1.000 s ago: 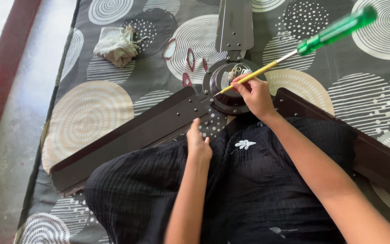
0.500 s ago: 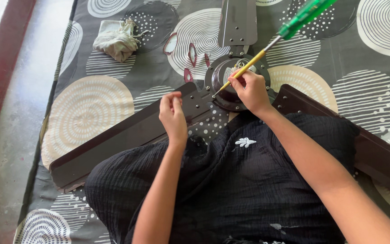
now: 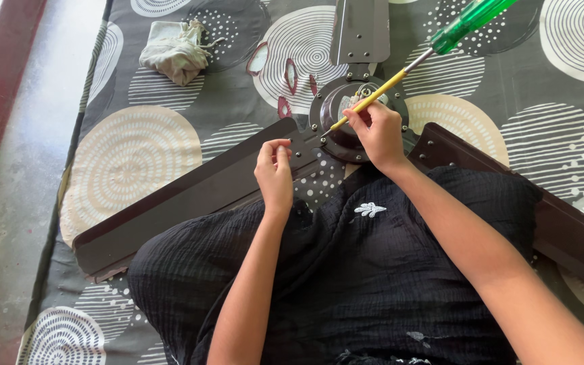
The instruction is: The person sits on a patterned mat and uses a screwdriver to tighten screws on the central hub of a ceiling fan. They adjust the fan blades and the motor housing while working on the fan components.
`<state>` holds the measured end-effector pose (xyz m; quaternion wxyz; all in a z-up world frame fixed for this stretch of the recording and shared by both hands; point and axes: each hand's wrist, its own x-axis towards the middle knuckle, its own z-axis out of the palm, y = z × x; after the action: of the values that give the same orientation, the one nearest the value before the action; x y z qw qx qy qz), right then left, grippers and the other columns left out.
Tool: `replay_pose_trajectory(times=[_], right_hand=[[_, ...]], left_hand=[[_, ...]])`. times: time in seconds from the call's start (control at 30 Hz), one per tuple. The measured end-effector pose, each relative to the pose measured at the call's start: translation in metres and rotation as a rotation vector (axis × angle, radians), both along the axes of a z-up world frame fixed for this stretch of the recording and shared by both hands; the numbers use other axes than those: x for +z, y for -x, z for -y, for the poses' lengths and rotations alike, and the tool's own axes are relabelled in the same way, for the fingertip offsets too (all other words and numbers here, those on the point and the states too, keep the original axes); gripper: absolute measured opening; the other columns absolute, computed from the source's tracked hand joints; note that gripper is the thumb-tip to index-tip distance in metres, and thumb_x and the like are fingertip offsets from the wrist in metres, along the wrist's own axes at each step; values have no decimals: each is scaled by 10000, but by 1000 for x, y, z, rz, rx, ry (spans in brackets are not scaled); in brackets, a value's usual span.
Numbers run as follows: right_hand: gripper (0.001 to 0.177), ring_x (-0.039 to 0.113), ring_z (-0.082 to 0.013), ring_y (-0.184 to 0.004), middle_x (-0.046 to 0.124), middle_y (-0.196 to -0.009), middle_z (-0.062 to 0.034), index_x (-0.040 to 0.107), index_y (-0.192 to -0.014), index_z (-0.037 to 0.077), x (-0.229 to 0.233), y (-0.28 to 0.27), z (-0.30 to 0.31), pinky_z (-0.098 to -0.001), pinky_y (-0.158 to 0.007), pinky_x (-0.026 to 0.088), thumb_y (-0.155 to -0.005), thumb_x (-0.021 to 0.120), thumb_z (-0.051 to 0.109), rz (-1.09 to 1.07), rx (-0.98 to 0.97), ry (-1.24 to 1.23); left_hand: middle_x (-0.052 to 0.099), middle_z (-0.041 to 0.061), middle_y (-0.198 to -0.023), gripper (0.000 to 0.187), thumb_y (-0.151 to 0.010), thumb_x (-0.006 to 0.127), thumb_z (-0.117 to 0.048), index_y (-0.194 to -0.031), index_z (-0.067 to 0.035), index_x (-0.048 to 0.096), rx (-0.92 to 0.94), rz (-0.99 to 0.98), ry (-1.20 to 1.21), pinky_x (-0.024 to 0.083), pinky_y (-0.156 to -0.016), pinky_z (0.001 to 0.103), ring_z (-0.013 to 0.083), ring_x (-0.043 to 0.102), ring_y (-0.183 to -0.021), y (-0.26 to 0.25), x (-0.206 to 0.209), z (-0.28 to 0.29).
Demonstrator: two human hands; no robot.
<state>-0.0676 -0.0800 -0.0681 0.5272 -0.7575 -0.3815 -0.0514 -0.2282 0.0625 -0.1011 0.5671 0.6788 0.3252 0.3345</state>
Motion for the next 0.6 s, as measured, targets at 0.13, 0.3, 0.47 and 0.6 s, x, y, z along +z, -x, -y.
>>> replay_pose_trajectory(times=[0.13, 0.3, 0.47, 0.6], right_hand=[[203, 740, -181, -722, 737, -824, -105, 704, -966, -25, -1, 1, -4, -296, -643, 566, -1007, 744, 170, 67, -42, 36], [230, 730, -187, -675, 728, -788, -91, 686, -916, -1, 1, 1, -7, -307, -613, 567, -1014, 745, 198, 131, -73, 90], [243, 725, -189, -669, 720, -780, -86, 657, -909, 4, -1, 2, -8, -318, -599, 552, -1023, 749, 198, 176, -97, 70], [242, 721, -196, -669, 709, -776, -87, 650, -926, 3, -2, 1, -11, -322, -598, 550, -1015, 761, 199, 203, -119, 32]], left_hand=[[699, 16, -869, 165, -1035, 542, -120, -1050, -56, 694, -42, 29, 30, 551, -759, 268, 94, 659, -816, 0, 4, 2], [701, 17, -865, 164, -1042, 541, -117, -1055, -55, 692, -42, 50, 44, 553, -772, 267, 96, 648, -815, 2, 5, 0], [700, 16, -860, 159, -1038, 546, -111, -1056, -55, 693, -46, 43, 52, 555, -766, 265, 93, 650, -808, 1, 0, 1], [699, 15, -861, 151, -1026, 561, -102, -1055, -53, 700, -58, 37, 42, 540, -734, 266, 88, 648, -794, -4, -1, 1]])
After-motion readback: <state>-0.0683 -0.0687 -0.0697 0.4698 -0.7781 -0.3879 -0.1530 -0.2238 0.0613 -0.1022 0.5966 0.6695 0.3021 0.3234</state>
